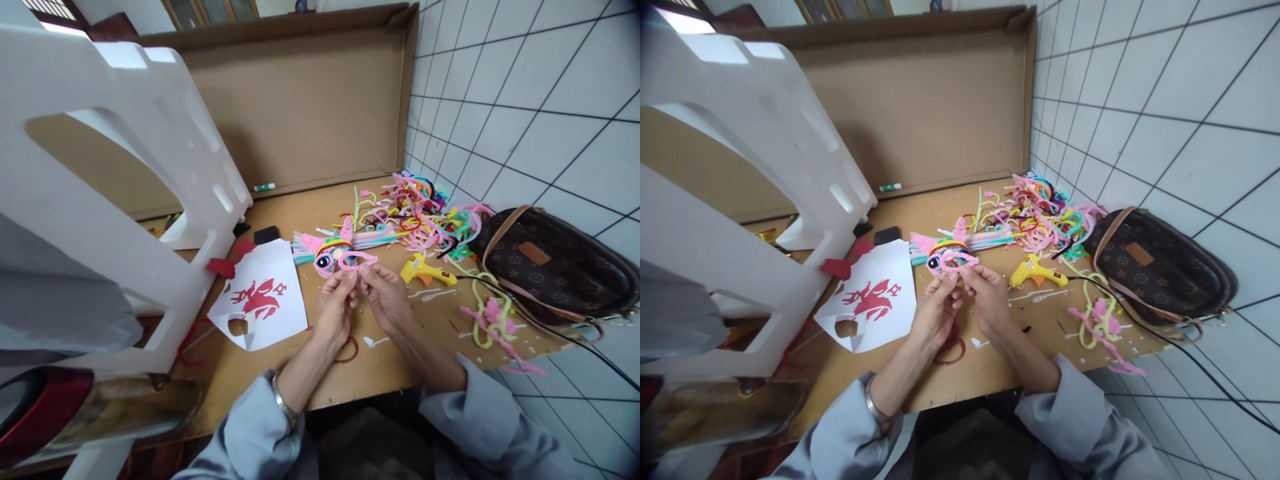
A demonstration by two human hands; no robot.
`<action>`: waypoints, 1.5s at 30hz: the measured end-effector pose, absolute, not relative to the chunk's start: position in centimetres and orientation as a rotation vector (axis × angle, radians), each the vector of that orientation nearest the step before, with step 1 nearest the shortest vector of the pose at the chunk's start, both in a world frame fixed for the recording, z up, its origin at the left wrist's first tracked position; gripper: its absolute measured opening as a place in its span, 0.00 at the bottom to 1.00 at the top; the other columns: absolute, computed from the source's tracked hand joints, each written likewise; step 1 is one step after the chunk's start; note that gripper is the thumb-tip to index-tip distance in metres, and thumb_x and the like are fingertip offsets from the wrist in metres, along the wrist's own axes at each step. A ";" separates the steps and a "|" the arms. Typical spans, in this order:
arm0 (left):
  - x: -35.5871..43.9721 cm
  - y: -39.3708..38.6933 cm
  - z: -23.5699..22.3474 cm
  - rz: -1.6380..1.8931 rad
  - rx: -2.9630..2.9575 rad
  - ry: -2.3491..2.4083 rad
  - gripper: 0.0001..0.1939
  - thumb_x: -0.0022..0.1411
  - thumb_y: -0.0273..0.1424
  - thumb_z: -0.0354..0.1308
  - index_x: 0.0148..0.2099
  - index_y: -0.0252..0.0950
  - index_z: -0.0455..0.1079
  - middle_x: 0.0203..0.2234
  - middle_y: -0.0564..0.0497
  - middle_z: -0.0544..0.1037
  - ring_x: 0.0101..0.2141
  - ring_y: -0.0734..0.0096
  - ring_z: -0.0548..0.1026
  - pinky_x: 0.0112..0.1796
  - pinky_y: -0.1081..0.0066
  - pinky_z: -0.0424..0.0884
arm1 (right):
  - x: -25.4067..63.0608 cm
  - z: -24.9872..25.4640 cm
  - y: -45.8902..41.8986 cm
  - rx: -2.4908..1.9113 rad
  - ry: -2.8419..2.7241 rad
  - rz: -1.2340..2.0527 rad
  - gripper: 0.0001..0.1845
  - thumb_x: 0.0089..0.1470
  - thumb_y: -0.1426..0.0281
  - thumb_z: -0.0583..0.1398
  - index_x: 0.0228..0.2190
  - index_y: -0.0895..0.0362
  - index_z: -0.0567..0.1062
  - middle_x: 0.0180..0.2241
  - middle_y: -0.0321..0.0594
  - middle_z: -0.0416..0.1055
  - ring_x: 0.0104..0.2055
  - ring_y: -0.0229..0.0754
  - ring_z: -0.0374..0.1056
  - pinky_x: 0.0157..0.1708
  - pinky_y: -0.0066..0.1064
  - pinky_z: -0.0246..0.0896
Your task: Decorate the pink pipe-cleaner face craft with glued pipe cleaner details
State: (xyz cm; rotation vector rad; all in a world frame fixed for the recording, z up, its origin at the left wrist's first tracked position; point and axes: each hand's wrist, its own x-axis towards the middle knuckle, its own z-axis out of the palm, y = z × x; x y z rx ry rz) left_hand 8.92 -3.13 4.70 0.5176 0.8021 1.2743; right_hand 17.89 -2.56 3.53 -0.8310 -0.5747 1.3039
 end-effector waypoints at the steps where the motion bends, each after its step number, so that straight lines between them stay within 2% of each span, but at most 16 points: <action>1: 8.9 -3.1 4.6 1.277 0.528 0.808 0.24 0.32 0.37 0.79 0.29 0.32 0.74 0.18 0.58 0.70 0.19 0.85 0.63 0.19 0.82 0.56 | 18.0 3.5 -2.6 -0.840 -0.587 1.310 0.24 0.29 0.56 0.76 0.15 0.57 0.71 0.15 0.29 0.63 0.20 0.29 0.54 0.21 0.25 0.50; 5: 8.9 -3.0 4.2 1.297 0.610 0.804 0.22 0.34 0.39 0.78 0.27 0.32 0.73 0.17 0.58 0.69 0.19 0.84 0.63 0.20 0.81 0.56 | 18.3 3.1 -2.7 -0.897 -0.663 1.305 0.25 0.31 0.53 0.74 0.15 0.56 0.70 0.15 0.30 0.62 0.20 0.31 0.53 0.21 0.26 0.49; 7: 8.8 -2.8 4.0 1.320 0.627 0.826 0.21 0.34 0.39 0.78 0.27 0.33 0.74 0.17 0.59 0.68 0.19 0.84 0.62 0.20 0.80 0.56 | 18.6 2.9 -3.0 -1.002 -0.754 1.233 0.25 0.36 0.50 0.71 0.15 0.56 0.70 0.15 0.30 0.62 0.20 0.32 0.53 0.21 0.28 0.49; 10: 8.4 -2.6 3.7 1.363 0.687 0.905 0.20 0.37 0.39 0.77 0.28 0.33 0.75 0.17 0.60 0.67 0.18 0.85 0.58 0.20 0.80 0.54 | 19.8 2.9 -4.0 -1.209 -1.031 0.774 0.19 0.48 0.54 0.67 0.19 0.55 0.73 0.20 0.34 0.68 0.24 0.37 0.59 0.27 0.32 0.56; 12: 8.1 -2.6 3.6 1.393 0.798 0.970 0.17 0.41 0.39 0.75 0.28 0.33 0.76 0.18 0.59 0.68 0.19 0.84 0.59 0.22 0.79 0.57 | 20.8 3.3 -4.6 -1.236 -1.280 0.273 0.10 0.53 0.62 0.66 0.24 0.53 0.77 0.29 0.38 0.75 0.35 0.43 0.67 0.39 0.38 0.61; 14: 7.9 -2.5 3.5 1.426 0.947 1.011 0.13 0.46 0.37 0.73 0.29 0.34 0.78 0.21 0.56 0.72 0.23 0.81 0.64 0.28 0.77 0.62 | 21.7 3.8 -4.9 -1.202 -1.538 -0.032 0.04 0.57 0.67 0.64 0.31 0.51 0.80 0.39 0.41 0.78 0.44 0.47 0.68 0.47 0.42 0.59; 17: 7.6 -2.5 3.3 1.492 1.154 1.040 0.07 0.50 0.35 0.71 0.29 0.37 0.79 0.26 0.53 0.75 0.31 0.74 0.69 0.36 0.74 0.66 | 22.4 4.5 -4.6 -1.197 -1.808 -0.201 0.06 0.60 0.69 0.62 0.38 0.50 0.80 0.45 0.41 0.79 0.50 0.49 0.66 0.50 0.44 0.55; 22: 7.4 -2.4 3.1 1.539 1.315 1.089 0.04 0.52 0.33 0.70 0.30 0.39 0.80 0.30 0.51 0.74 0.37 0.68 0.70 0.39 0.72 0.66 | 22.3 4.7 -3.3 -1.184 -1.953 -0.229 0.07 0.61 0.70 0.60 0.36 0.52 0.80 0.44 0.39 0.80 0.48 0.49 0.66 0.47 0.43 0.52; 29: 7.3 -2.2 3.3 1.530 1.456 1.112 0.03 0.55 0.32 0.68 0.32 0.39 0.80 0.32 0.51 0.74 0.34 0.71 0.70 0.36 0.73 0.65 | 22.9 5.2 -1.7 -1.066 -2.006 -0.236 0.09 0.62 0.71 0.59 0.32 0.53 0.78 0.39 0.38 0.80 0.44 0.46 0.67 0.44 0.40 0.53; 34: 6.8 -1.1 4.2 1.576 1.621 1.249 0.06 0.56 0.35 0.66 0.36 0.40 0.76 0.37 0.49 0.74 0.38 0.67 0.71 0.39 0.69 0.68 | 23.7 5.7 0.7 -1.131 -1.908 -0.238 0.07 0.60 0.69 0.60 0.30 0.53 0.78 0.40 0.40 0.79 0.45 0.48 0.66 0.46 0.42 0.53; 36: 6.5 0.0 4.6 1.569 1.818 1.356 0.09 0.57 0.36 0.65 0.39 0.40 0.74 0.39 0.48 0.75 0.42 0.63 0.72 0.45 0.64 0.67 | 24.0 5.6 2.0 -1.156 -1.856 -0.192 0.07 0.60 0.69 0.60 0.31 0.53 0.78 0.41 0.41 0.78 0.47 0.50 0.65 0.48 0.44 0.53; 38: 6.2 1.3 4.9 1.460 2.092 1.451 0.19 0.52 0.38 0.67 0.46 0.40 0.71 0.46 0.46 0.75 0.50 0.56 0.70 0.53 0.58 0.64 | 24.1 5.1 3.3 -1.166 -1.796 -0.152 0.07 0.59 0.68 0.60 0.30 0.53 0.78 0.41 0.41 0.78 0.47 0.50 0.66 0.48 0.44 0.53; 41: 5.9 2.9 4.9 1.188 2.375 1.590 0.33 0.49 0.41 0.68 0.56 0.38 0.65 0.54 0.40 0.73 0.56 0.47 0.66 0.56 0.53 0.60 | 24.3 4.2 4.4 -1.179 -1.749 -0.122 0.07 0.57 0.70 0.60 0.29 0.53 0.76 0.38 0.40 0.79 0.45 0.49 0.67 0.47 0.42 0.54; 45: 5.9 3.5 4.5 0.961 2.518 1.665 0.35 0.52 0.42 0.66 0.60 0.39 0.63 0.57 0.39 0.72 0.57 0.43 0.64 0.55 0.51 0.58 | 24.5 3.2 4.3 -1.217 -1.760 -0.100 0.04 0.55 0.71 0.59 0.30 0.53 0.75 0.37 0.39 0.79 0.44 0.49 0.68 0.47 0.42 0.54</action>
